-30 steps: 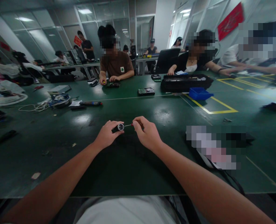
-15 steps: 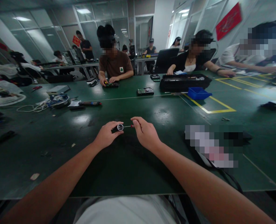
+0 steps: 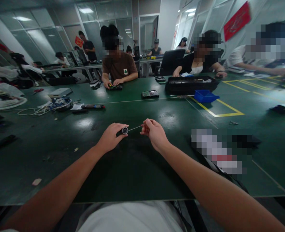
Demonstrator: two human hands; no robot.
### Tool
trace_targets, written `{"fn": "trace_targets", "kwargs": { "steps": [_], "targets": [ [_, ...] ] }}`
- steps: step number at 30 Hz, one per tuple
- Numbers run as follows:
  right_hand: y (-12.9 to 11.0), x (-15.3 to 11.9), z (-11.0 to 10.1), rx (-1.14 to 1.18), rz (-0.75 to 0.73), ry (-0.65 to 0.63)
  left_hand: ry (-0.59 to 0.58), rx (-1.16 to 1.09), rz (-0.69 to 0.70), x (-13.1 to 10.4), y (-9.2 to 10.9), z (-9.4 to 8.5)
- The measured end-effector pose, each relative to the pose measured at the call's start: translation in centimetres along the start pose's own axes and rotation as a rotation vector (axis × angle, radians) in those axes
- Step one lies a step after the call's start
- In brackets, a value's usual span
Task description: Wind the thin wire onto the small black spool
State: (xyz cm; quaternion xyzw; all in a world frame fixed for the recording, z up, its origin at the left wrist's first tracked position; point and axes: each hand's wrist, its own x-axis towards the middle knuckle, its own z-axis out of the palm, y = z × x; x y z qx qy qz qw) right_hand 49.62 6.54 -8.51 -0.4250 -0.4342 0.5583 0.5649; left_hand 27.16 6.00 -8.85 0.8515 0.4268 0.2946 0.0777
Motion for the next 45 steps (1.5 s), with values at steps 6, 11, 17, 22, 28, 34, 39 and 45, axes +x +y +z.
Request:
{"fn": "trace_targets", "kwargs": {
  "steps": [6, 11, 17, 22, 28, 34, 39, 45],
  "targets": [
    [0.4, 0.1, -0.1, -0.096, -0.094, 0.03, -0.035, 0.009, -0.048, -0.1, 0.0, 0.1],
    [0.6, -0.4, 0.1, -0.187, -0.198, -0.012, -0.02, -0.004, -0.063, -0.1, 0.2, 0.2],
    [-0.2, -1.0, 0.3, -0.312, -0.258, -0.038, -0.011, -0.015, -0.089, 0.0, 0.3, 0.3],
    [-1.9, -2.0, 0.5, -0.63, -0.336, -0.006, 0.01, -0.03, -0.093, -0.2, 0.2, 0.4],
    [-2.0, -2.4, 0.4, -0.689, -0.451, -0.126, 0.028, -0.038, -0.105, -0.3, 0.0, 0.4],
    [-1.4, -2.1, 0.2, -0.769, -0.437, -0.074, 0.035, -0.049, -0.099, -0.3, -0.1, 0.5],
    [-1.4, -2.3, 0.3, -0.731, -0.447, -0.133, 0.036, -0.048, -0.111, -0.3, -0.1, 0.4],
    [-1.6, -2.5, 0.7, -0.671, -0.393, -0.119, 0.022, -0.049, -0.132, -0.4, -0.1, 0.4]
  ]
}}
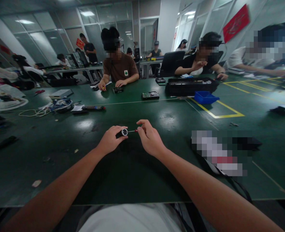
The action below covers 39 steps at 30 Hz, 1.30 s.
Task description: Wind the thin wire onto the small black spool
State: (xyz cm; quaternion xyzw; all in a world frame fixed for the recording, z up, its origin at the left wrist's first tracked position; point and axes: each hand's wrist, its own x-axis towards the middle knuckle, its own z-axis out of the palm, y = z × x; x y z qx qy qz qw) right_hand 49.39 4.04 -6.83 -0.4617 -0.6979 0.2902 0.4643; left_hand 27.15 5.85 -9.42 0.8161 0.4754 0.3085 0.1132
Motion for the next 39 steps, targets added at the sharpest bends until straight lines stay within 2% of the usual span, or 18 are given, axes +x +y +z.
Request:
{"fn": "trace_targets", "kwargs": {
  "steps": [4, 7, 8, 10, 17, 25, 29, 39],
  "targets": [
    [0.8, 0.7, 0.4, 0.368, 0.136, 0.06, 0.003, 0.019, 0.016, 0.2, 0.5, -0.3],
    [2.1, 1.5, 0.6, 0.731, 0.387, 0.083, 0.009, 0.092, 0.101, 0.5, 0.7, -0.6],
    [2.5, 1.8, 0.6, 0.784, 0.452, 0.091, 0.001, 0.119, 0.111, 0.6, 0.7, -0.7],
    [3.2, 2.0, 0.7, 0.793, 0.492, 0.147, -0.026, 0.154, 0.089, 0.7, 0.4, -0.6],
    [3.0, 1.7, 1.1, 0.675, 0.358, 0.187, -0.059, 0.162, 0.049, 0.7, 0.0, -0.3],
    [2.2, 1.2, 1.0, 0.495, 0.217, 0.073, -0.022, 0.109, 0.033, 0.6, 0.3, -0.2],
    [1.9, 1.0, 1.0, 0.38, 0.119, 0.063, 0.006, 0.107, 0.048, 0.6, 0.1, -0.4],
    [2.3, 1.0, 1.2, 0.433, 0.151, 0.056, 0.029, 0.083, 0.03, 0.6, 0.0, -0.3]
  ]
}}
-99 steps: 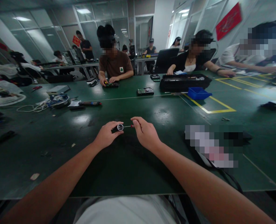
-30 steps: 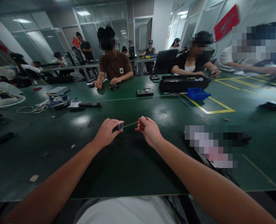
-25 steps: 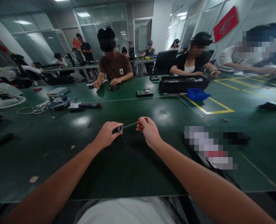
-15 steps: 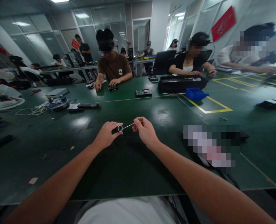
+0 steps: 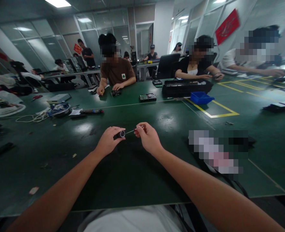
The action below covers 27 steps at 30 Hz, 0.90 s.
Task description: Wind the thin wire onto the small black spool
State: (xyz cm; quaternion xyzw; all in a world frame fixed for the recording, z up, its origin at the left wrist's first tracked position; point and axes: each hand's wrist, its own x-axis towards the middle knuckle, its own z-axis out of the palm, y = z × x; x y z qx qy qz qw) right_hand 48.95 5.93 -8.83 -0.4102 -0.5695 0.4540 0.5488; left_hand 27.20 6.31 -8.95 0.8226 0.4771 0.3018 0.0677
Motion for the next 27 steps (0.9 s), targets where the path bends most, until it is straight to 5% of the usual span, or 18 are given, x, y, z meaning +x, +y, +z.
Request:
{"fn": "trace_targets", "kwargs": {
  "steps": [12, 23, 27],
  "targets": [
    [-0.5, 0.0, 0.0, -0.069, 0.016, 0.045, -0.052, -0.012, -0.043, 0.1, -0.4, 0.3],
    [-1.2, 0.5, -1.4, -0.012, -0.101, 0.238, -0.016, -0.201, -0.203, -0.1, 0.6, 0.0],
    [-2.0, 0.4, -1.8, -0.004, -0.156, 0.284, -0.122, -0.168, -0.225, 0.1, 1.6, 0.1]
  ]
}}
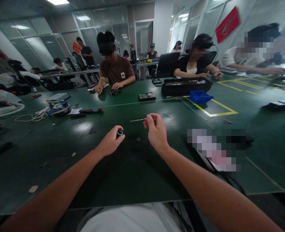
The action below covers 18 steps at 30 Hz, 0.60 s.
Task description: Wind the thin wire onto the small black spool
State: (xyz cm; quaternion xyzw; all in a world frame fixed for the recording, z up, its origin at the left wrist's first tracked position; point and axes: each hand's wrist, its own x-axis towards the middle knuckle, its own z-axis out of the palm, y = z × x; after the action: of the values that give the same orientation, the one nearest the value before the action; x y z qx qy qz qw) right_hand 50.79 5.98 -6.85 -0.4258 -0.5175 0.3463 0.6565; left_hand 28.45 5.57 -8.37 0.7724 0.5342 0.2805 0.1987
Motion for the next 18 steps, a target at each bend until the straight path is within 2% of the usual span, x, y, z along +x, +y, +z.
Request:
{"fn": "trace_targets", "kwargs": {
  "steps": [5, 9, 13, 18],
  "targets": [
    [-0.1, 0.1, -0.1, 0.016, -0.015, 0.007, -0.214, 0.188, 0.157, 0.1, 1.8, 1.1],
    [0.0, 0.1, 0.1, 0.035, -0.013, 0.019, -0.269, 0.323, 0.283, 0.7, 2.7, 2.4],
    [-0.3, 0.0, 0.1, 0.018, -0.003, 0.017, -0.312, 0.411, 0.273, 1.9, 3.1, 3.3],
    [-0.4, -0.1, 0.1, 0.0, -0.002, 0.005, -0.351, 0.41, 0.23, 3.4, 3.3, 3.5]
  ]
}}
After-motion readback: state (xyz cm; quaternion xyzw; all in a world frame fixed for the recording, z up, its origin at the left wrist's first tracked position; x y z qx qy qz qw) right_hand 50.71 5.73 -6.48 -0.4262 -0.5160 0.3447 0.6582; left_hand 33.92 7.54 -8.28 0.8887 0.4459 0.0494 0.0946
